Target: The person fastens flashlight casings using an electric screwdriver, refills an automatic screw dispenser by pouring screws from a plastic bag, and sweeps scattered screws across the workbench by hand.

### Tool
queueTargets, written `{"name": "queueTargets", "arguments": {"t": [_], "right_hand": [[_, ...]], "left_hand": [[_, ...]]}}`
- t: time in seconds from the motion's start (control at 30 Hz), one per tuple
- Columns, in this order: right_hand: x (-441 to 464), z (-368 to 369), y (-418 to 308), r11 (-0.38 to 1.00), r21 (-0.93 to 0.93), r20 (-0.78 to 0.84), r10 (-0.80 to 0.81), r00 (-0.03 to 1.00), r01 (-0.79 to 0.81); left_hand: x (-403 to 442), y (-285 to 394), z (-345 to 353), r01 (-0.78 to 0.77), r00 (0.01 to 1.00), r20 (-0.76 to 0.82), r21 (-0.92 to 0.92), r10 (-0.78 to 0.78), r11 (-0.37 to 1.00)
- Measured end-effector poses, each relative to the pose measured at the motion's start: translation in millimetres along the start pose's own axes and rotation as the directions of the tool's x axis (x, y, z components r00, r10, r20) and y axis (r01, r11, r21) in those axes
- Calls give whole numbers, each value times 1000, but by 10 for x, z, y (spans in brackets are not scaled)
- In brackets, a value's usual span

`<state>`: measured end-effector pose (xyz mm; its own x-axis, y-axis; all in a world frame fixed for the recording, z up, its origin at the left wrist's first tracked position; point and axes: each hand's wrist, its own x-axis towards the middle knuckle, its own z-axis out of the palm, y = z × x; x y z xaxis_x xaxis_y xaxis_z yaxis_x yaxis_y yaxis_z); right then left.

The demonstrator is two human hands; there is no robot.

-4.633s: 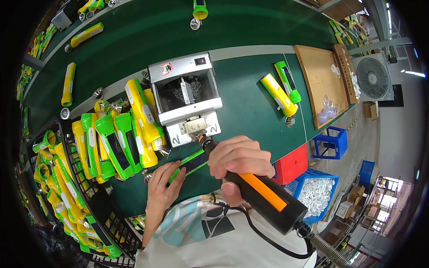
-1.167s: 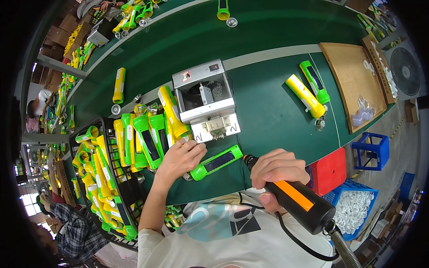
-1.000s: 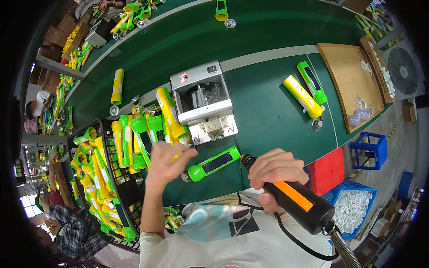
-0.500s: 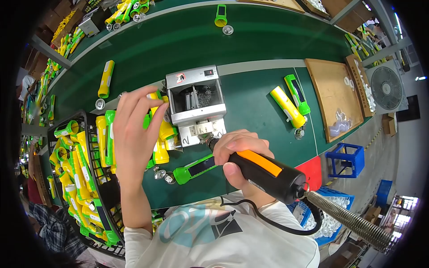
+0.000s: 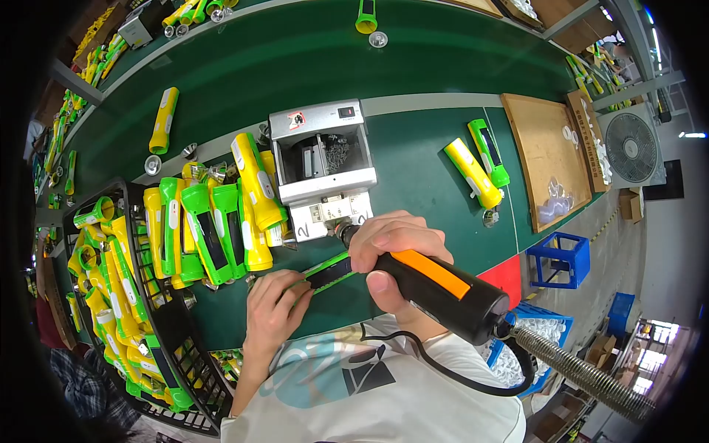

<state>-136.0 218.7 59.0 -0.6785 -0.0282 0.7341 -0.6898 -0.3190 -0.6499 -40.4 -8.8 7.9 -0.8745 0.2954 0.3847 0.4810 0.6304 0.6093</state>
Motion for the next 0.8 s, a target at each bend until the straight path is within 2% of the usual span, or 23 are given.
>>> {"name": "queueTargets", "arguments": {"t": [0.23,0.57,0.67,0.73,0.8], "right_hand": [[-14,-6,19,1000,-1,-7,5,1000,-5],[16,3,68,1000,9,15,-1,1000,1],[48,90,59,997,33,-21,72,997,-71],[54,48,51,973,-133,-1,190,982,-189],[98,151,32,922,-147,-146,338,930,-359]], "left_hand": [[-41,-20,128,-12,992,125,13,10,1000],[-73,-39,214,41,985,164,51,-49,998],[-88,-59,244,59,987,146,46,-65,997],[-82,-73,239,72,986,147,20,-74,997],[-59,-65,220,57,987,148,61,-65,996]]}}
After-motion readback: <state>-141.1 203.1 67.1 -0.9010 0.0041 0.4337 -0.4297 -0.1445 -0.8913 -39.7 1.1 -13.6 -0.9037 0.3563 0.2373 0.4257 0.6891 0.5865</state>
